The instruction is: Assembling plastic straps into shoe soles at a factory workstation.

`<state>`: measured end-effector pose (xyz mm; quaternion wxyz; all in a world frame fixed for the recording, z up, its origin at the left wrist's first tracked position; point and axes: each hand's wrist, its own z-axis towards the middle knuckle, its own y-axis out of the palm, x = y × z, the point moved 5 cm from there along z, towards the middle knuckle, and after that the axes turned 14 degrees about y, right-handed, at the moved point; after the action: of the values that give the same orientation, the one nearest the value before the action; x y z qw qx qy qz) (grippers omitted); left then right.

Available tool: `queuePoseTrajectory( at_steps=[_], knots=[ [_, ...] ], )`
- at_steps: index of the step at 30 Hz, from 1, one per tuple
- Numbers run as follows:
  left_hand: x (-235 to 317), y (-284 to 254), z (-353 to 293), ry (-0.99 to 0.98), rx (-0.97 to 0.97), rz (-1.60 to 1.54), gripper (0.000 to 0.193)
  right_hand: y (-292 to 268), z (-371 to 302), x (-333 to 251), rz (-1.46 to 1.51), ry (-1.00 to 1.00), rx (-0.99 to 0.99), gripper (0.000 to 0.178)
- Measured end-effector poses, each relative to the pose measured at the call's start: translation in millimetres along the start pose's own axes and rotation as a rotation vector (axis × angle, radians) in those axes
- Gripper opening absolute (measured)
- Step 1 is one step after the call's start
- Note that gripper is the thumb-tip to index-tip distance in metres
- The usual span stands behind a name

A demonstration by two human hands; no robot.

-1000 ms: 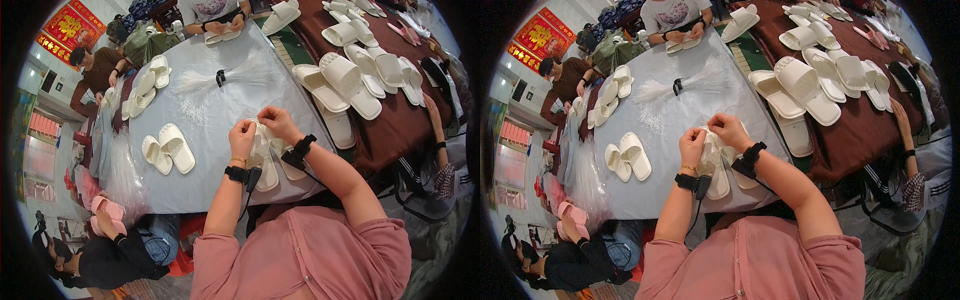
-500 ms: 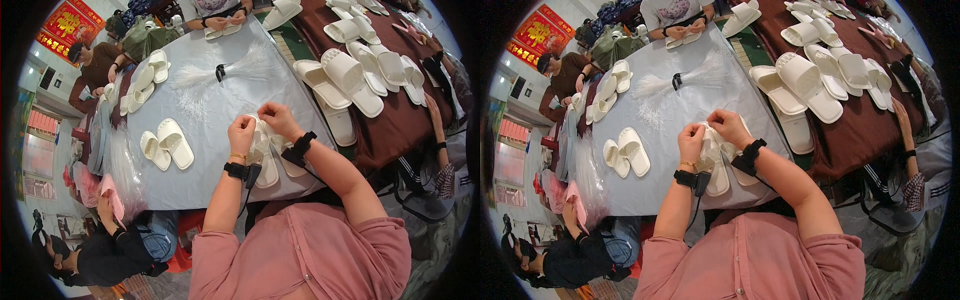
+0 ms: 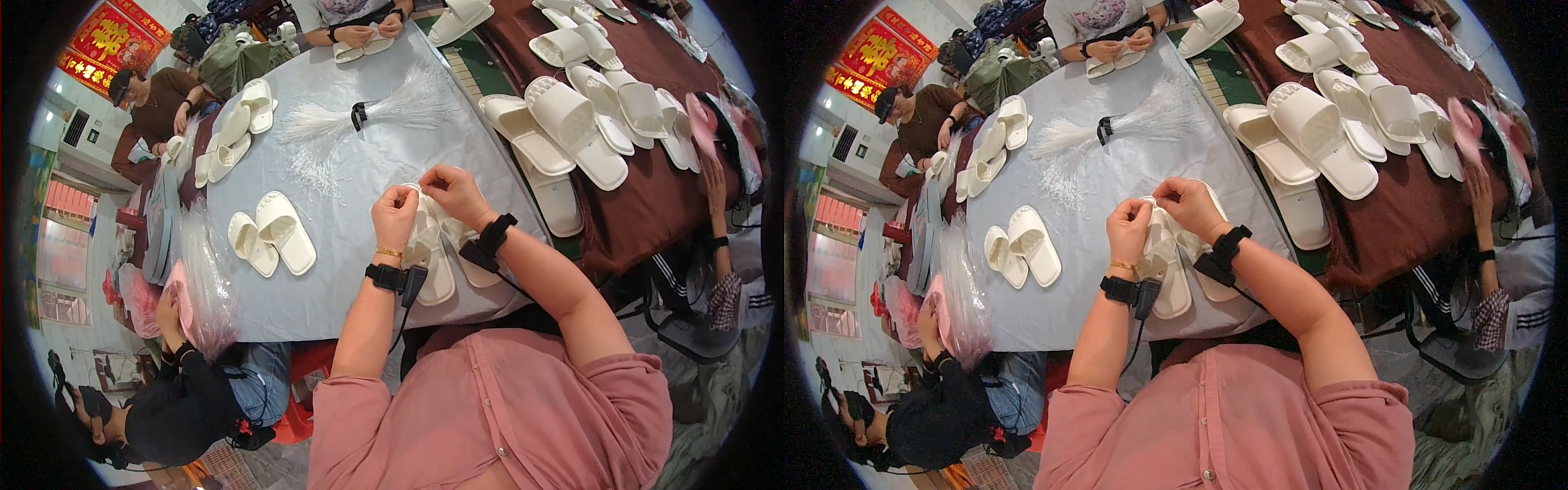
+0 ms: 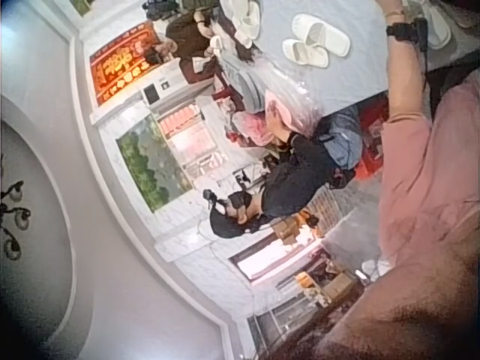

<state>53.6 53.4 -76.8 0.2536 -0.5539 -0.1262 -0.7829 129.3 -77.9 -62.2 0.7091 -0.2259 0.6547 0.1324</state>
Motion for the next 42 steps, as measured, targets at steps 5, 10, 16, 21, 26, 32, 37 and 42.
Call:
queuePoseTrajectory(
  at_steps=[5,10,16,21,26,32,37,42],
  knots=[
    [3.3,3.7,1.0,0.015,-0.003,-0.012,0.011,2.0,0.2,3.4,0.025,-0.026,0.002,0.011],
    [5.4,2.8,2.2,0.03,-0.03,0.04,0.011,1.4,0.2,2.5,0.07,-0.008,-0.024,0.014],
    [6.9,2.9,1.6,0.036,0.0,0.024,0.01,0.9,1.5,3.8,0.084,0.008,-0.034,0.013],
    [5.1,1.9,0.5,-0.005,0.016,-0.047,0.011,-0.2,1.9,4.4,0.059,0.033,0.001,0.011],
    [0.8,0.9,-0.4,-0.031,0.011,-0.033,0.011,-0.9,0.4,3.3,0.018,0.05,-0.024,0.007],
    [2.2,1.1,-0.2,-0.02,0.016,-0.021,0.012,-1.5,0.8,1.7,0.006,0.04,0.003,0.007],
    [3.0,1.1,-0.5,-0.017,0.013,-0.008,0.011,-0.5,2.8,5.8,0.064,0.025,-0.001,0.008],
    [2.7,-0.5,-0.9,-0.023,0.0,0.02,0.012,1.3,1.4,2.7,0.024,0.006,-0.007,0.008]
  ],
)
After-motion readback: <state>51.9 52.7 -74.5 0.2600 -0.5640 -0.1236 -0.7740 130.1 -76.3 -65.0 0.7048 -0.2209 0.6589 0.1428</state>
